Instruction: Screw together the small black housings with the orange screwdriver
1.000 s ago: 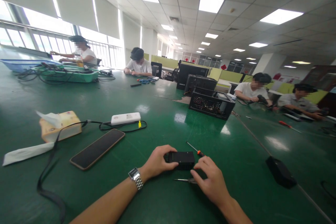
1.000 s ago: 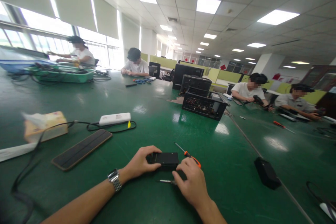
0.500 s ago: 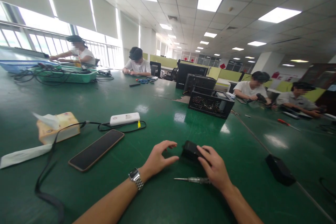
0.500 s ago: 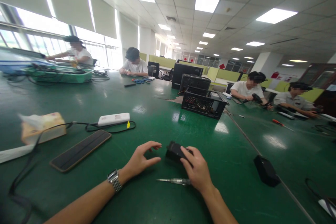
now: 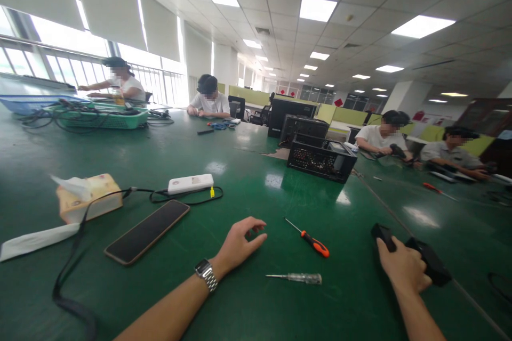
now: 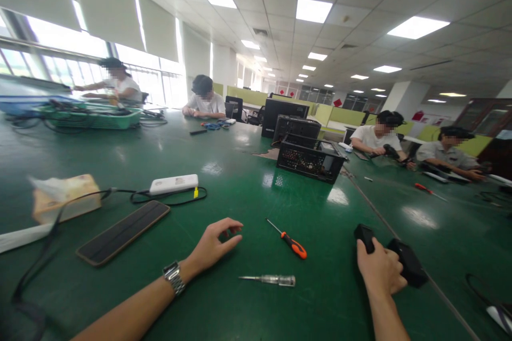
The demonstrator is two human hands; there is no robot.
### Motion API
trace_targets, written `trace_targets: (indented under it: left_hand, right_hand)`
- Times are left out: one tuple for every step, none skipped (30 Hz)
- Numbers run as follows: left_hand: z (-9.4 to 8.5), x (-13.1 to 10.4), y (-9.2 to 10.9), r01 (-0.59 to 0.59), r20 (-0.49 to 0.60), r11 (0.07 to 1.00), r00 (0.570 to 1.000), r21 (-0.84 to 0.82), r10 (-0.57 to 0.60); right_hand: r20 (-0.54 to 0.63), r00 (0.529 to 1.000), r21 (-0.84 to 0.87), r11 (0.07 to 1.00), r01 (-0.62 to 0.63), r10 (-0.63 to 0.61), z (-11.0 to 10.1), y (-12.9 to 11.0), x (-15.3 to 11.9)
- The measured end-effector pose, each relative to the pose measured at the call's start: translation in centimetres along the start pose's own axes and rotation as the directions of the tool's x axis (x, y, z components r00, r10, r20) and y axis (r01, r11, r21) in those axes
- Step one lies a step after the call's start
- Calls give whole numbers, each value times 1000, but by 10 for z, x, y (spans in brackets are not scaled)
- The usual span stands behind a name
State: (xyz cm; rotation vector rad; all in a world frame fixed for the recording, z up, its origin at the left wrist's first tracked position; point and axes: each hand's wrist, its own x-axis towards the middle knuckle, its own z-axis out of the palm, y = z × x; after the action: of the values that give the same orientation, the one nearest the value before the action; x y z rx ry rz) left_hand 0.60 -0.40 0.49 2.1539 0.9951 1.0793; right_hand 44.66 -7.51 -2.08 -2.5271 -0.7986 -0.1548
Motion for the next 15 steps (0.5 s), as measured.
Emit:
trace_targets:
  left_hand:
    - [0,0,1,3,2,1000,1000,1,-3]
    - [0,0,1,5,3,1000,1000,2,-5]
    - [-1,0,1,6,4,1000,1000,1,-6]
    - [-1,0,1,5,4,1000,1000,0,-5]
    - [-1,0,1,4,6,1000,1000,-1,-4]
    - [-1,0,1,3,7,1000,1000,-2,-3]
    - [0,0,1,4,7,1000,1000,-2,-4]
    - [0,-1,1,5,8,1000,1000,-1,-5]
    - [0,-1,0,6,8,1000,1000,-1,-6]
    - [0,-1,0,7,7,1000,1000,-1,-7]
    - [0,-1,-1,6,6,1000,1000,-2,-6]
    - [0,-1,-1,5,7,1000,1000,-5,-5]
    - [1,-1,-2,4,10,1000,1000,-8,-4]
    - [1,-1,-2,3,12,1000,1000,-11,-3]
    - [1,-1,-3,3,14,1000,1000,-13,-3]
  right_hand:
    - [13,1000,4,1000,22,-22,-1,-3,-3]
    - [15,999,16,999,33,-34,-2,-6,-5]
    - [-2,999,32,999,37,-37,-5,-9,-7]
    - [-37,999,50,998,36,-34,-8,-11,-8]
    - [-69,997,75,997,35,-30,-12,-12,-9]
    - [-79,997,103,994,32,-24,-16,-13,-8]
    - [-63,998,127,992,22,-14,-21,-12,-7]
    - [-25,1000,141,990,5,-1,-25,-11,-6]
    - [29,1000,147,989,-16,12,-28,-9,-4]
    - [83,996,151,988,-34,22,-29,-7,-2]
    - [130,991,165,985,-43,21,-29,-6,0]
    - [162,987,205,978,-40,7,-27,-4,2]
    - [177,984,281,959,-28,-24,-24,-4,4]
    - [178,982,375,927,-5,-66,-21,-3,5]
    - [164,980,459,888,26,-113,-18,-3,5]
